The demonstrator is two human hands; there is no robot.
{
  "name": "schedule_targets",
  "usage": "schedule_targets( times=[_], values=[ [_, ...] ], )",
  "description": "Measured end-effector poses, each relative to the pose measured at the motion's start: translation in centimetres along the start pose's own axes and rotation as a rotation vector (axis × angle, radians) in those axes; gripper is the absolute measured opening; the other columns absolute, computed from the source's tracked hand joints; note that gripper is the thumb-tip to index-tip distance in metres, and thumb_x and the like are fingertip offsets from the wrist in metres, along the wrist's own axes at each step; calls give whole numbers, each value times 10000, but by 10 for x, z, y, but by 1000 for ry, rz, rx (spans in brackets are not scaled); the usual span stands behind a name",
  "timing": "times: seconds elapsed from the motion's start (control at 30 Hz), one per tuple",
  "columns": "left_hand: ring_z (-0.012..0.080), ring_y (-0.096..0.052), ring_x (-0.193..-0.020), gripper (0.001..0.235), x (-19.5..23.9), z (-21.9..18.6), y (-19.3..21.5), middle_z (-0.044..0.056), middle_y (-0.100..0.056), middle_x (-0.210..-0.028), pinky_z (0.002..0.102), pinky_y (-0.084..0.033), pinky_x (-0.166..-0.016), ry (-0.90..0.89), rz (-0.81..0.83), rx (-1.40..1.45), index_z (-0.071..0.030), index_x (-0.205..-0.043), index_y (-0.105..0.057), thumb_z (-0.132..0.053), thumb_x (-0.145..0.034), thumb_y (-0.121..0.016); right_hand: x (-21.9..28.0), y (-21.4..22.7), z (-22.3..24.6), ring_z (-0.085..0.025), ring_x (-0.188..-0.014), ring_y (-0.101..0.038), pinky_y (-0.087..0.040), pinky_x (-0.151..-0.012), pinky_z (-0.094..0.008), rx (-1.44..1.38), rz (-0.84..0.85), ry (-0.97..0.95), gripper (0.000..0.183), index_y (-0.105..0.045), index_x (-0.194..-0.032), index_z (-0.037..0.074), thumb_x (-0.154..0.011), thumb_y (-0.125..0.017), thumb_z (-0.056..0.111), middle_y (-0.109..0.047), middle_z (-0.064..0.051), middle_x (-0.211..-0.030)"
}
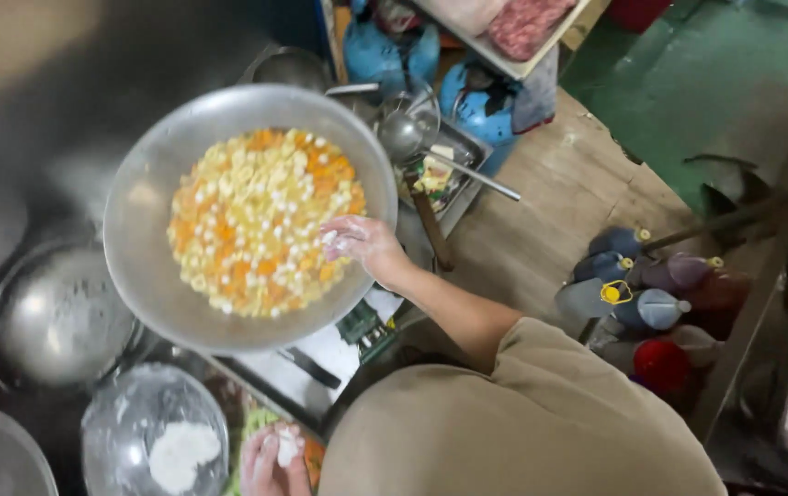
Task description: Pinching small pieces of dough from a bowl, rolling them into spherical shapes between the palms, and dropping them into a wok containing simmering liquid and other ingredients.
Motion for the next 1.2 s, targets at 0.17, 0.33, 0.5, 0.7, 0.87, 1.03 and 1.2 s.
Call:
schedule_targets(
  times=[0.17,0.33,0.5,0.7,0.87,1.03,1.2],
  values=[
    [368,-697,-918,144,24,40,1,224,-645,-1075,356,-627,-683,943,-334,745,-46,-1098,-621,-15,-957,-621,9,12,31,-134,-912,-683,-553,-771,-281,224,-202,54,158,-701,-1032,150,-887,-699,87,-727,1,-978],
    [408,-662,-864,128,15,68,-2,272,-617,-999,348,-587,-635,1022,-217,869,-52,-1071,-665,-27,-959,-609,13,25,36,-136,-702,-700,-585,-727,-269,359,-177,84,224,-758,-1085,35,-967,-593,132,-776,-65,-923],
    [447,-659,-841,147,23,116,-2,264,-614,-1009,393,-606,-589,952,-78,964,-59,-1072,-714,-20,-973,-612,17,42,44,-193,-1045,-732,-554,-901,-329,567,-171,261,232,-769,-1097,111,-922,-637,185,-769,-48,-1146],
    [443,-682,-824,95,-6,79,-21,263,-639,-974,392,-611,-612,1015,-89,875,-28,-1033,-680,-27,-955,-626,28,59,57,-219,-921,-766,-666,-834,-339,345,-125,298,197,-740,-1136,20,-1009,-605,87,-754,-139,-1143],
    [321,-611,-1165,353,-106,-81,-40,169,-639,-1233,393,-440,-1045,409,465,-197,-19,-1215,-691,-253,-992,-550,39,69,70,-169,-830,-727,-628,-806,-285,214,-180,266,180,-694,-1091,3,-989,-637,140,-753,-103,-960],
    [263,-666,-1003,205,-90,-70,-54,143,-635,-1103,339,-516,-894,650,199,105,-6,-1074,-671,-162,-980,-578,37,102,55,-110,-893,-704,-569,-829,-211,488,-401,197,247,-724,-1076,108,-857,-723,-6,-758,-31,-1016],
    [269,-686,-741,79,-93,-57,-64,173,-662,-895,295,-556,-638,1236,-241,820,9,-921,-644,53,-864,-677,47,81,96,-222,-741,-659,-622,-723,-335,469,-335,317,249,-587,-1284,-43,-1053,-497,-66,-672,-201,-1004]
  ],
)
Point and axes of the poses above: each hand's wrist, its own x-axis away from the middle knuckle, its own y-axis out of the back of the hand, z = x × y, the point moved 1 cm from there along -x, towards the middle knuckle
